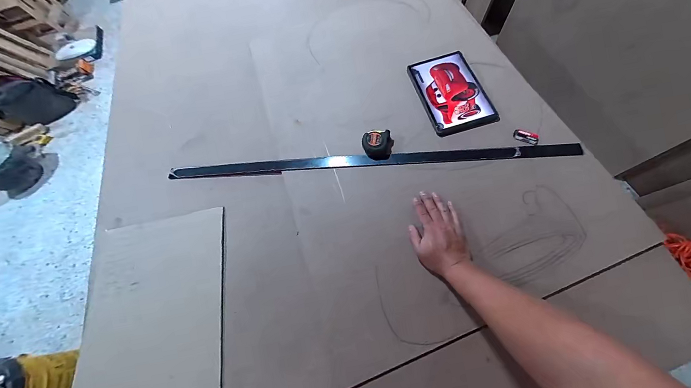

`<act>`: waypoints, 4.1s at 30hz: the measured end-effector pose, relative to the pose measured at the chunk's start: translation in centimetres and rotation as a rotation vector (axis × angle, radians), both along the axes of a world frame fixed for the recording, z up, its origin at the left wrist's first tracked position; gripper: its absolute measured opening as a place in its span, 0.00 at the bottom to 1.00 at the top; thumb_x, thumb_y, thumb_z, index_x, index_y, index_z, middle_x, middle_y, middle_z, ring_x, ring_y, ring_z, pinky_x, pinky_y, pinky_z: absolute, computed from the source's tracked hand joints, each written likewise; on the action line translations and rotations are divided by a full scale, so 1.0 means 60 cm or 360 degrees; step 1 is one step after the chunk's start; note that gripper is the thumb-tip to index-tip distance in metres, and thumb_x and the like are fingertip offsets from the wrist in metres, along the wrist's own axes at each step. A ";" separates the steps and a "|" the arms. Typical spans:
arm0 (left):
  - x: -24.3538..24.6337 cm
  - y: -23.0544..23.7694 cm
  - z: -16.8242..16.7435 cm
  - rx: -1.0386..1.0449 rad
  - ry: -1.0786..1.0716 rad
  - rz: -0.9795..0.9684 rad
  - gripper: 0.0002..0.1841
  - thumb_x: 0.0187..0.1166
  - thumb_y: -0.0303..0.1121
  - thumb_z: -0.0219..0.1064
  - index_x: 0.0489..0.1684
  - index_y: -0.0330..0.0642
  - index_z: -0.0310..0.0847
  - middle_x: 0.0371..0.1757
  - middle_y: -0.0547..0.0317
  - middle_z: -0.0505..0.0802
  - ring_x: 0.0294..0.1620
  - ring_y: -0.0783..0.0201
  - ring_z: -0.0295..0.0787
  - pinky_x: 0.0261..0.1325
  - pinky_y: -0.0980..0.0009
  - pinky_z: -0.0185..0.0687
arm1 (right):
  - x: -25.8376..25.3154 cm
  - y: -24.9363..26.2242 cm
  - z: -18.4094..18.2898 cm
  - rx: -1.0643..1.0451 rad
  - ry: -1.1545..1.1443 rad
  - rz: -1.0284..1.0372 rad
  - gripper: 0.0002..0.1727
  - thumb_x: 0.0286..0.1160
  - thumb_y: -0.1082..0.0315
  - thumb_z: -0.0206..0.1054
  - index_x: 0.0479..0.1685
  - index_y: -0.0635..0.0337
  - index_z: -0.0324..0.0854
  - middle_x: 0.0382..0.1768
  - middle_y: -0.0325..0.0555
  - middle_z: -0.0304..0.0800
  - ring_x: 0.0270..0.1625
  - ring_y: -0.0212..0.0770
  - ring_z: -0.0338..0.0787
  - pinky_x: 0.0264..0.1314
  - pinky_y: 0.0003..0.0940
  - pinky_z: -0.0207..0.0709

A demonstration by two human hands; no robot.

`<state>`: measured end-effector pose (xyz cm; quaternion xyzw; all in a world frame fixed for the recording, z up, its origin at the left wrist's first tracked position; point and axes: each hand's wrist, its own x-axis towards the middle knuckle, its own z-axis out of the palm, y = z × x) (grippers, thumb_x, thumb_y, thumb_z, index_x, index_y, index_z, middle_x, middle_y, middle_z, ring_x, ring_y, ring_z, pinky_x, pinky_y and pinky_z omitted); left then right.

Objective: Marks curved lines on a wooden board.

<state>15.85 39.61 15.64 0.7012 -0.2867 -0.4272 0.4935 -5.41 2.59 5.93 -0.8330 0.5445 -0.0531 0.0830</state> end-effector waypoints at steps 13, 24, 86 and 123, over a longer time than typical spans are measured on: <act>0.162 -0.319 -0.132 -0.0517 0.0008 0.0017 0.06 0.72 0.28 0.73 0.43 0.39 0.89 0.35 0.56 0.93 0.28 0.67 0.87 0.32 0.72 0.86 | -0.004 -0.005 0.001 -0.0006 -0.0085 -0.0017 0.39 0.84 0.41 0.41 0.92 0.47 0.63 0.94 0.41 0.58 0.96 0.49 0.52 0.96 0.61 0.41; 0.179 -0.398 -0.169 -0.0756 -0.0144 -0.0072 0.11 0.80 0.27 0.65 0.53 0.33 0.88 0.39 0.53 0.93 0.33 0.65 0.89 0.37 0.69 0.88 | -0.005 -0.005 0.004 -0.0020 -0.0159 -0.0027 0.38 0.84 0.39 0.42 0.91 0.46 0.65 0.93 0.41 0.60 0.95 0.49 0.55 0.96 0.60 0.42; 0.120 -0.317 -0.158 -0.0681 -0.0230 -0.0144 0.04 0.75 0.23 0.71 0.42 0.34 0.88 0.32 0.53 0.94 0.28 0.66 0.90 0.30 0.72 0.87 | -0.006 -0.012 0.007 0.0016 -0.0118 -0.0047 0.39 0.84 0.37 0.41 0.91 0.43 0.65 0.93 0.39 0.59 0.95 0.47 0.55 0.96 0.60 0.42; 0.109 -0.282 -0.155 -0.0660 -0.0167 -0.0194 0.04 0.74 0.22 0.70 0.42 0.34 0.86 0.31 0.53 0.94 0.25 0.66 0.89 0.24 0.74 0.86 | -0.004 -0.013 0.009 0.0060 -0.0081 -0.0089 0.38 0.83 0.36 0.40 0.91 0.40 0.65 0.90 0.41 0.65 0.92 0.50 0.62 0.93 0.60 0.48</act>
